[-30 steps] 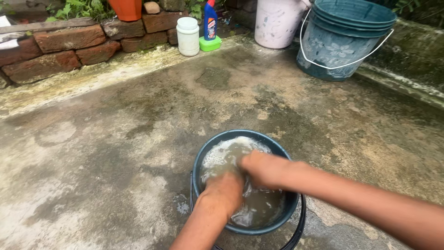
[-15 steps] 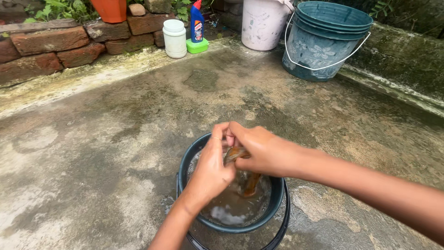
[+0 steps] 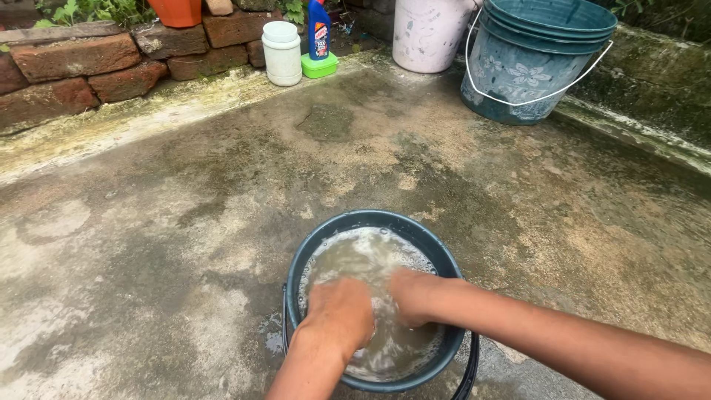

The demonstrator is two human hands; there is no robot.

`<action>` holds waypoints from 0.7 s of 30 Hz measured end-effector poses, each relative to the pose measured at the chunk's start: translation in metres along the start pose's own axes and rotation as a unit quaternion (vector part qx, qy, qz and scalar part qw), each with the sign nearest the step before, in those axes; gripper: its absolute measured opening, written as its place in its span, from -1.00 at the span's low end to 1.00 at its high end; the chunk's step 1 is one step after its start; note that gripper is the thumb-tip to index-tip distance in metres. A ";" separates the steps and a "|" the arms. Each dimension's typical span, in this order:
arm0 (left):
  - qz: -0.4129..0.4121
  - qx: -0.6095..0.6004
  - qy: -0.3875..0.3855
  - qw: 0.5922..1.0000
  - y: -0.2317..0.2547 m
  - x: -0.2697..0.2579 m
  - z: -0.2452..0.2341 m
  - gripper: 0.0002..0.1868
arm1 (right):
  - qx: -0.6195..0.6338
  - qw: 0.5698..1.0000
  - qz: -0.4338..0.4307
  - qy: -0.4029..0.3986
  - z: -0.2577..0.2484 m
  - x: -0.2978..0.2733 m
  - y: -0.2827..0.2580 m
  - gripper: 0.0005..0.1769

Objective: The person rinses a patterned cloth in a bucket of soapy water, wrings it out, and then uses the wet cloth to scrub a concrete floor surface by hand.

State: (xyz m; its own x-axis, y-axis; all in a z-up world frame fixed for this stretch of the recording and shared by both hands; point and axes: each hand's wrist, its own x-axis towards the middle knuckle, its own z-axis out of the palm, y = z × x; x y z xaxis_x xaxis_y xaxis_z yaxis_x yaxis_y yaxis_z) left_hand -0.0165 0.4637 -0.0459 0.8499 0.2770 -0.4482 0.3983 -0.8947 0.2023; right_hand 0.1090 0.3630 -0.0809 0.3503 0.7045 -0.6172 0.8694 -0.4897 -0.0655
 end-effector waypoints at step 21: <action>0.021 -0.353 0.239 0.905 -0.004 -0.019 -0.032 -0.54 | 0.083 0.950 -0.072 0.293 -0.164 -0.178 -0.053 -0.71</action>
State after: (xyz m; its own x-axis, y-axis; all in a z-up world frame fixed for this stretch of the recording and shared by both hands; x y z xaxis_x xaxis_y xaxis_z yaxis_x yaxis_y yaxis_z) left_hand -0.0232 0.4730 -0.0107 0.8543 0.5186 -0.0338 0.3401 -0.5087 0.7909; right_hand 0.0572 0.3479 0.1610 0.4083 0.9113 -0.0525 0.8733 -0.4067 -0.2683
